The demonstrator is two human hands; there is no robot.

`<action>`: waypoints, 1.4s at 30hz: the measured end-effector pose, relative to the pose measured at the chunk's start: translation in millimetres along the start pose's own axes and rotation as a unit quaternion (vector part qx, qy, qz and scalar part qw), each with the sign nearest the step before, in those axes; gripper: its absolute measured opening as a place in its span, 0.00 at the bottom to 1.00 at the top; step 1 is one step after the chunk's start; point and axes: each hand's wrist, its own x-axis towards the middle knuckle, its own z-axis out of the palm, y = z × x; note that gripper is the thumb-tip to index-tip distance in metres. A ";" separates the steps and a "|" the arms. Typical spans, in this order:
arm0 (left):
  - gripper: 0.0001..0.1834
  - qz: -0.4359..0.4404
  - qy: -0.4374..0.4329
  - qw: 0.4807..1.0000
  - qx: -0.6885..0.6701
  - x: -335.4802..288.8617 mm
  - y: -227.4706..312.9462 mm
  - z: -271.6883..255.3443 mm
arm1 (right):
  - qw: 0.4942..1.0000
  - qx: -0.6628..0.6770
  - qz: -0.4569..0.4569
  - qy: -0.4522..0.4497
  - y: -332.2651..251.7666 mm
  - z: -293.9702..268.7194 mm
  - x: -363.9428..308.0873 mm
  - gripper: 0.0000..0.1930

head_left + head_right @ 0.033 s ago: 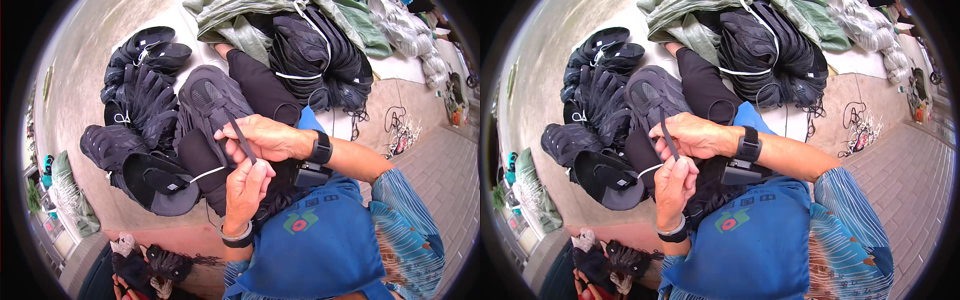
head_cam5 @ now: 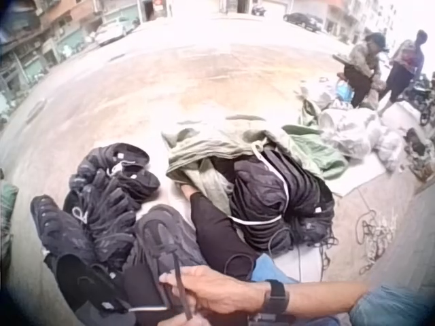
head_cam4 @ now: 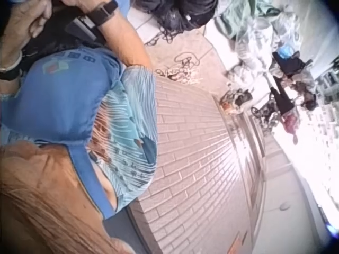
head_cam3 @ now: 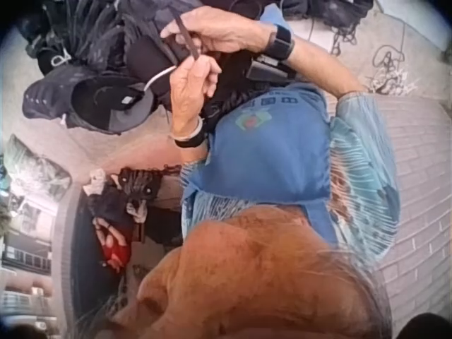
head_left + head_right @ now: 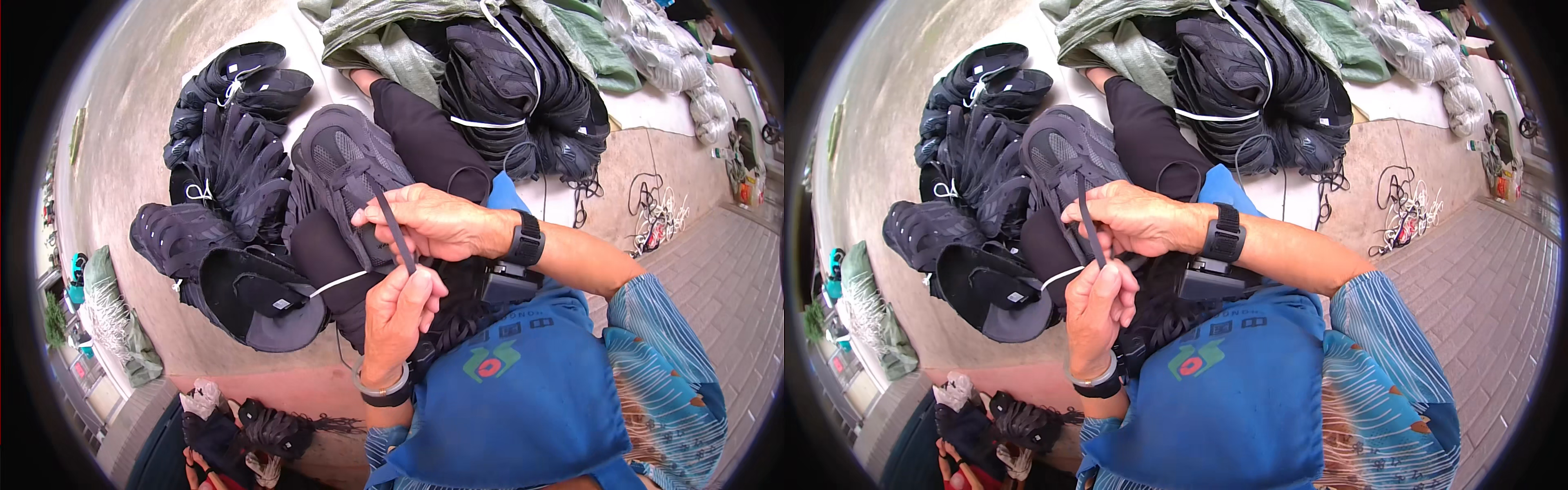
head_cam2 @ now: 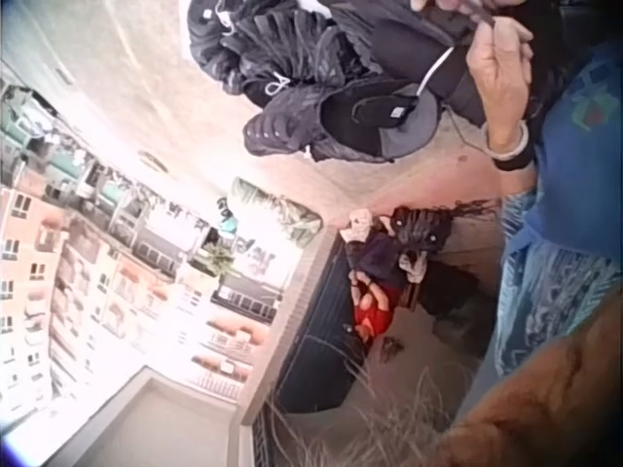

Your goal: Lacing pairs of black athletic shoes while sitting outdoors.

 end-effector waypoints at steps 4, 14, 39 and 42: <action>0.18 0.207 0.073 0.965 -0.144 -23.8 -14.8 -49.8 | 0.953 -0.277 -0.081 0.090 -17.9 -9.1 -14.8 0.11; 0.13 0.369 0.261 0.809 -0.376 -205.6 -54.7 -246.6 | 0.926 -0.314 -0.084 0.192 -63.9 -89.7 -23.9 0.12; 0.22 0.235 0.502 0.826 0.100 -155.4 -7.0 -208.0 | 0.636 -0.702 -0.310 0.082 -29.6 -29.7 -44.0 0.12; 0.19 0.171 0.342 0.913 0.139 -57.6 2.1 -141.2 | 0.626 -0.721 -0.289 0.069 -3.9 -28.8 -43.8 0.12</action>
